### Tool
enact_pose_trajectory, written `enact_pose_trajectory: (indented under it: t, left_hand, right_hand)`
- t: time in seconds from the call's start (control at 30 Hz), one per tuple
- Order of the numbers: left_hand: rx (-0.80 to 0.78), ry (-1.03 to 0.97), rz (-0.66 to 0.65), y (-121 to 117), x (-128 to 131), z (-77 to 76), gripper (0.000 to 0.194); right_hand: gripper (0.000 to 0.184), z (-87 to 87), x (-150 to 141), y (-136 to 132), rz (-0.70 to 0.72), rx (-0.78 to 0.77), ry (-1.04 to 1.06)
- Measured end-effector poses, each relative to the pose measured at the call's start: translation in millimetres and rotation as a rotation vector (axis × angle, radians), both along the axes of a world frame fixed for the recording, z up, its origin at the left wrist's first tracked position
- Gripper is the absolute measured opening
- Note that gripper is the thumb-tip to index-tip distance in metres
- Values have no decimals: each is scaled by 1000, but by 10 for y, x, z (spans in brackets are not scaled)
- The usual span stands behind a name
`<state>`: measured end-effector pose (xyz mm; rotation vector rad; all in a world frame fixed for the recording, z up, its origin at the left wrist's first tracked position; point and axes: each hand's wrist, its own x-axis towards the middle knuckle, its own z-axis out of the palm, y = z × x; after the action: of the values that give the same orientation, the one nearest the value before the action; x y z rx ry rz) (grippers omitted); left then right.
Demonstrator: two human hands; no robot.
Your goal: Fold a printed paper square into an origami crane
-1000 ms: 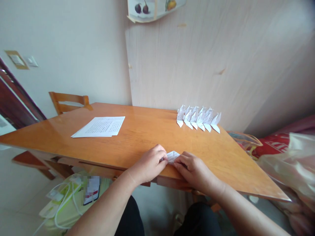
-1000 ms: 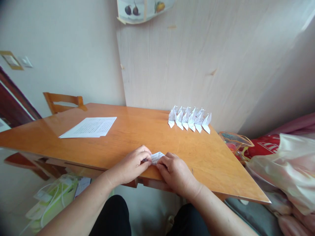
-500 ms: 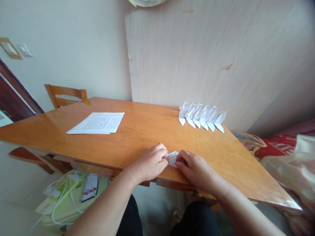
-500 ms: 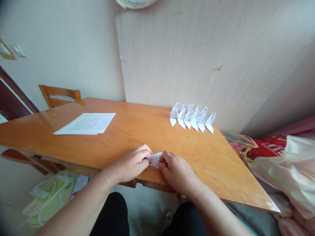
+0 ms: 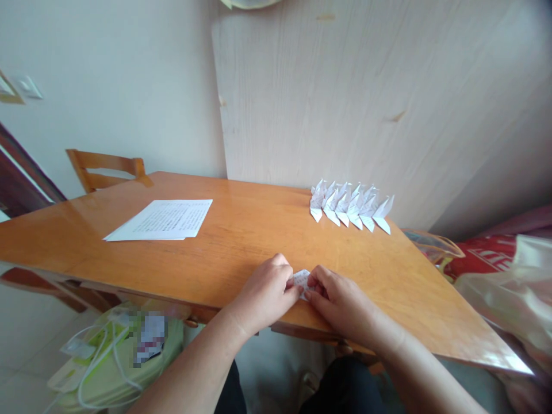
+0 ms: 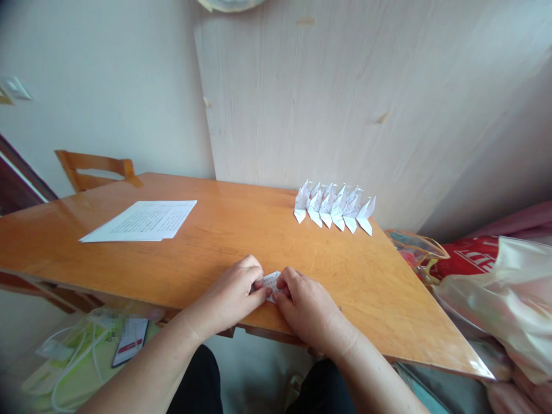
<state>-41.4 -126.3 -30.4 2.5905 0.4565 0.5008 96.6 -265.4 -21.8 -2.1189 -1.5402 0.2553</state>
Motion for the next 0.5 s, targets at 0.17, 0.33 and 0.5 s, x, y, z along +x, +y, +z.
enact_pose_trajectory:
  t: [0.17, 0.33, 0.5]
  left_hand:
    - [19, -26, -7, -11, 4, -16, 18]
    - [40, -39, -23, -25, 0, -10, 7]
    - [43, -38, -33, -28, 2, -1, 7]
  right_hand:
    - [4, -22, 34, -15, -10, 31, 24]
    - [8, -13, 93, -29, -2, 46, 103]
    - [7, 4, 91, -24, -4, 17, 80]
